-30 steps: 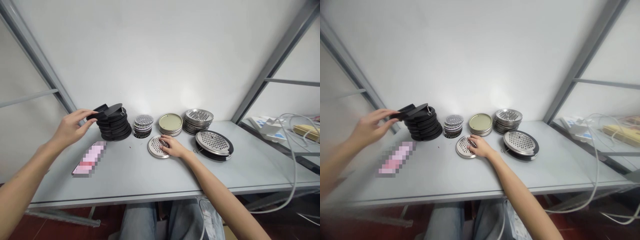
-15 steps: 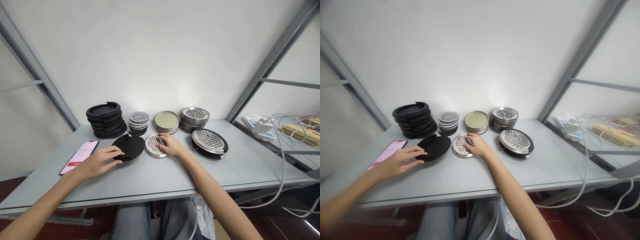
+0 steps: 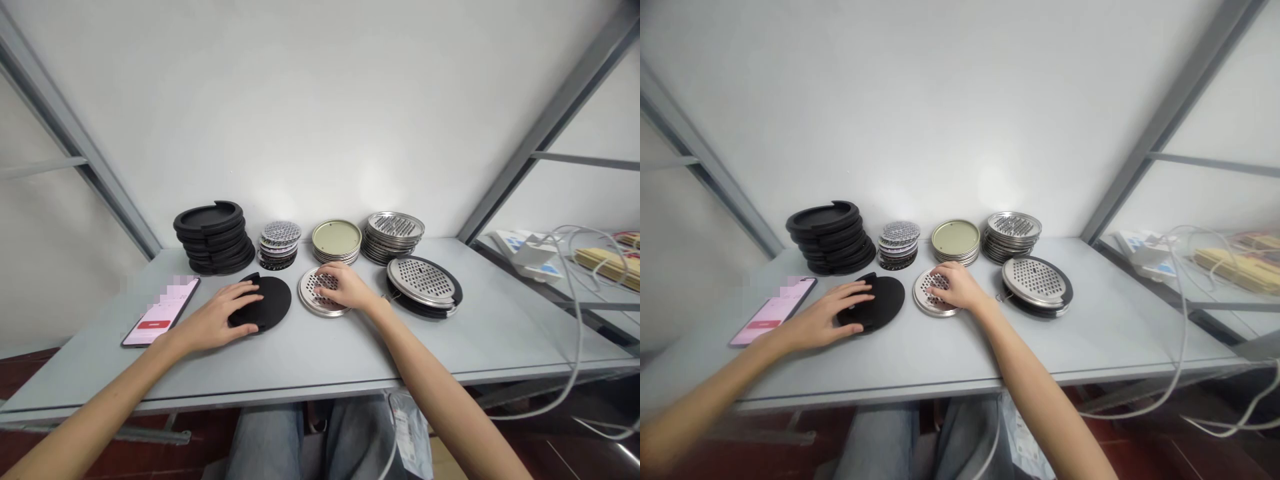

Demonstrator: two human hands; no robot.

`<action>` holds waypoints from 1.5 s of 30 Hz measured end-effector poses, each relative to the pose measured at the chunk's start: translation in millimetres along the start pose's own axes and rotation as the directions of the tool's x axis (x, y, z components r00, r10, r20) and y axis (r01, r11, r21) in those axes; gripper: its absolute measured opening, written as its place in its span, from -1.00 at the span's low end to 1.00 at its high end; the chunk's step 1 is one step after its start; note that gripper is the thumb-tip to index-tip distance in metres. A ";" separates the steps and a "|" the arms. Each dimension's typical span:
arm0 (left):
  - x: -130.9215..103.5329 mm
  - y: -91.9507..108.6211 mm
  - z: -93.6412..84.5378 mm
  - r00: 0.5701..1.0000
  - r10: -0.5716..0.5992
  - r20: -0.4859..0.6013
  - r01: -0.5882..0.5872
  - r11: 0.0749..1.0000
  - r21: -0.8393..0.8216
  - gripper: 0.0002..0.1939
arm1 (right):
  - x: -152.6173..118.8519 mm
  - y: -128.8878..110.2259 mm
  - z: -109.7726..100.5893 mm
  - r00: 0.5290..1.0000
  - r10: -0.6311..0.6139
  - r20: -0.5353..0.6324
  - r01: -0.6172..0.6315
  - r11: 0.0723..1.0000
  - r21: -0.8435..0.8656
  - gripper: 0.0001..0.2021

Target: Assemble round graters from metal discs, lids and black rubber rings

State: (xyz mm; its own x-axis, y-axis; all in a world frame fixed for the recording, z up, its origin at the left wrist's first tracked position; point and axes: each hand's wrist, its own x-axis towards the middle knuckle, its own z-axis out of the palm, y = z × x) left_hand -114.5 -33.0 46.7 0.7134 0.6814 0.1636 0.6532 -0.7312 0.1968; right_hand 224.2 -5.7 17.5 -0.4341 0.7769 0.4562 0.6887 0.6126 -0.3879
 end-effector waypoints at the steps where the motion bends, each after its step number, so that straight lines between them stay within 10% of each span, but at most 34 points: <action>1: 5.8 0.6 1.8 1.000 -0.029 -0.005 0.029 1.000 0.012 -0.40 | 0.0 -1.5 1.2 0.999 -0.033 0.004 0.033 0.999 0.018 -0.60; 17: 70.6 16.5 21.4 0.974 -0.119 0.193 0.116 0.993 0.025 -0.24 | 0.6 5.9 -0.8 0.988 0.155 0.023 -0.153 0.985 -0.083 -0.74; 24: 74.9 34.0 29.8 0.997 -0.071 -0.040 0.068 0.995 -0.071 -0.45 | 1.3 3.2 -1.8 0.966 0.259 -0.027 -0.260 0.959 -0.113 -0.75; 36: 70.1 36.5 34.8 0.985 0.087 0.148 -0.075 0.993 -0.087 -0.28 | 0.9 0.8 1.5 0.954 0.294 -0.049 -0.296 0.954 -0.044 -0.77; 45: 68.5 34.6 39.3 0.989 0.021 0.149 -0.011 0.998 -0.067 -0.21 | 3.6 8.9 -3.9 0.794 0.585 -0.166 -0.520 0.795 0.313 -0.81</action>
State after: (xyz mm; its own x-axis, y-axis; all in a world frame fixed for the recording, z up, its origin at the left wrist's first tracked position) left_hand -33.1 -12.9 26.7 0.7566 0.6535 0.0216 0.6271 -0.7346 0.2590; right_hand 231.1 2.0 18.8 0.1545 0.9507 0.2687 0.5913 0.1289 -0.7961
